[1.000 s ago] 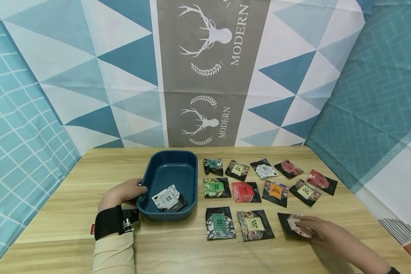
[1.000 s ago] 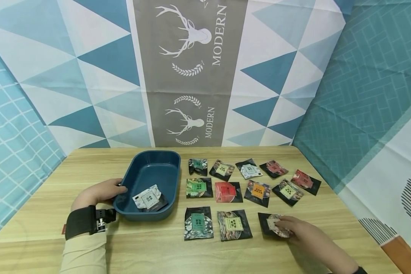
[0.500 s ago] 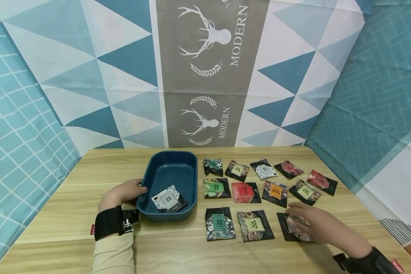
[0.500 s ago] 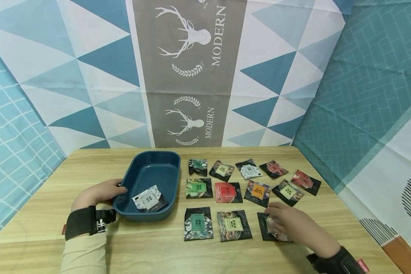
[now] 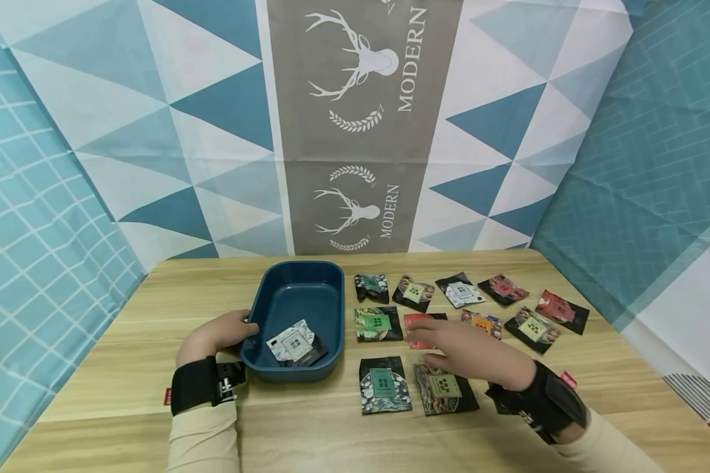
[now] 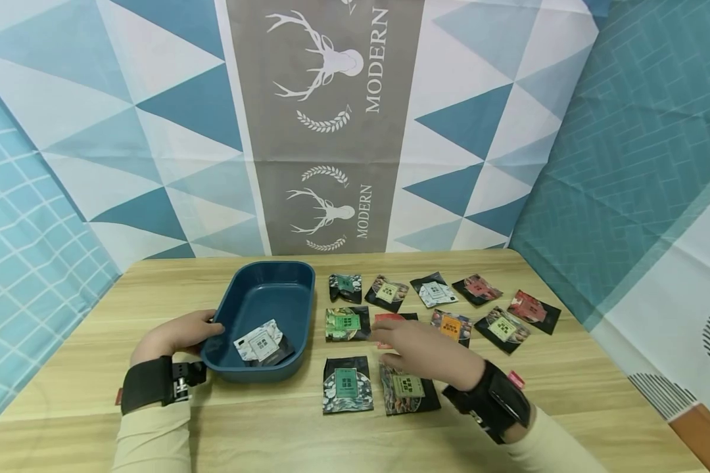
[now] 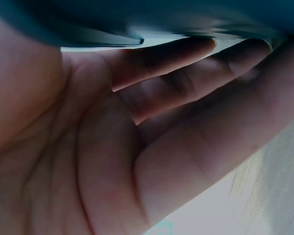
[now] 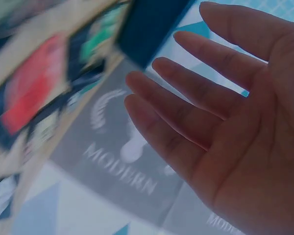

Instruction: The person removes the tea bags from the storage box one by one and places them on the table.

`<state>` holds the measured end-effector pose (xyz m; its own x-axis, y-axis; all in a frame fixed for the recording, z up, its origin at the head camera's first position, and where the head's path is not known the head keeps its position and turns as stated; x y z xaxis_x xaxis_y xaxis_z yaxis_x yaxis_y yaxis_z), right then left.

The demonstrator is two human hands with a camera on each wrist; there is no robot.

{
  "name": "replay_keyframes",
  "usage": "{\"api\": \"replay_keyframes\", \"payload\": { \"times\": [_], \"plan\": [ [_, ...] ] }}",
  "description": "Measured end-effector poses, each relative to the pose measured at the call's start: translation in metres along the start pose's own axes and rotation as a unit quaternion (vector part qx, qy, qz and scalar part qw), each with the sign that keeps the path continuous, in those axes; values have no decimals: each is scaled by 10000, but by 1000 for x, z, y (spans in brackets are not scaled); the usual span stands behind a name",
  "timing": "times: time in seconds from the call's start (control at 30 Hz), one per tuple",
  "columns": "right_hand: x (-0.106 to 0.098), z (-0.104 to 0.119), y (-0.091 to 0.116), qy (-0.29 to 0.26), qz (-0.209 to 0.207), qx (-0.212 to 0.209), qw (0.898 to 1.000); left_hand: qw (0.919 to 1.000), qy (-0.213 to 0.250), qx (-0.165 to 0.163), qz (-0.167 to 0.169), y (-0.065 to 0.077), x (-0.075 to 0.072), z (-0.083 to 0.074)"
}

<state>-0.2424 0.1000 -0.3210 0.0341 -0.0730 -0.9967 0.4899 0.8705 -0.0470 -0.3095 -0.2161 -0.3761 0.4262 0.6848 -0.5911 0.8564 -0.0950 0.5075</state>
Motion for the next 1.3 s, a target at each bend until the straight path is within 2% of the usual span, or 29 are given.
{"api": "replay_keyframes", "payload": {
  "times": [0.17, 0.33, 0.53, 0.73, 0.83, 1.03, 1.3],
  "plan": [
    [-14, 16, -36, -18, -34, -382, 9993, 9999, -44, 83, -35, -1, -1, -3],
    [-15, 26, -71, -52, -103, -765, 9970, 10000, 46, 1, 1, 2, -2, -2],
    [1, 34, -112, -458, 14, -852, 9953, 10000, 48, 18, -23, 1, -1, 0],
    [15, 44, -145, -244, -472, -977, 9938, 10000, -33, 20, -36, -1, 3, 2],
    [22, 43, -161, -388, -568, -961, 9930, 10000, -24, 3, -72, -1, 1, 2],
    [42, 36, -186, -822, -126, -744, 9938, 10000, -17, 48, -33, 1, 0, 2],
    [64, 36, -206, -635, 573, -403, 9955, 10000, 71, 37, -42, 3, 1, 0]
  ]
}}
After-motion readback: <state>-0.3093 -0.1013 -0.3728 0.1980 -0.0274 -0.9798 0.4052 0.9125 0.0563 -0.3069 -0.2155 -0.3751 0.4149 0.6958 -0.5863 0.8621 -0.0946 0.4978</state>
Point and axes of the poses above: each hand's wrist, its own y-axis away from the middle knuckle, its own x-axis out of the palm, z = x × y, the point moved 9 cm from there along -y, towards the middle knuckle, and after that the axes turned 14 degrees about -x, right-handed, at the moved point
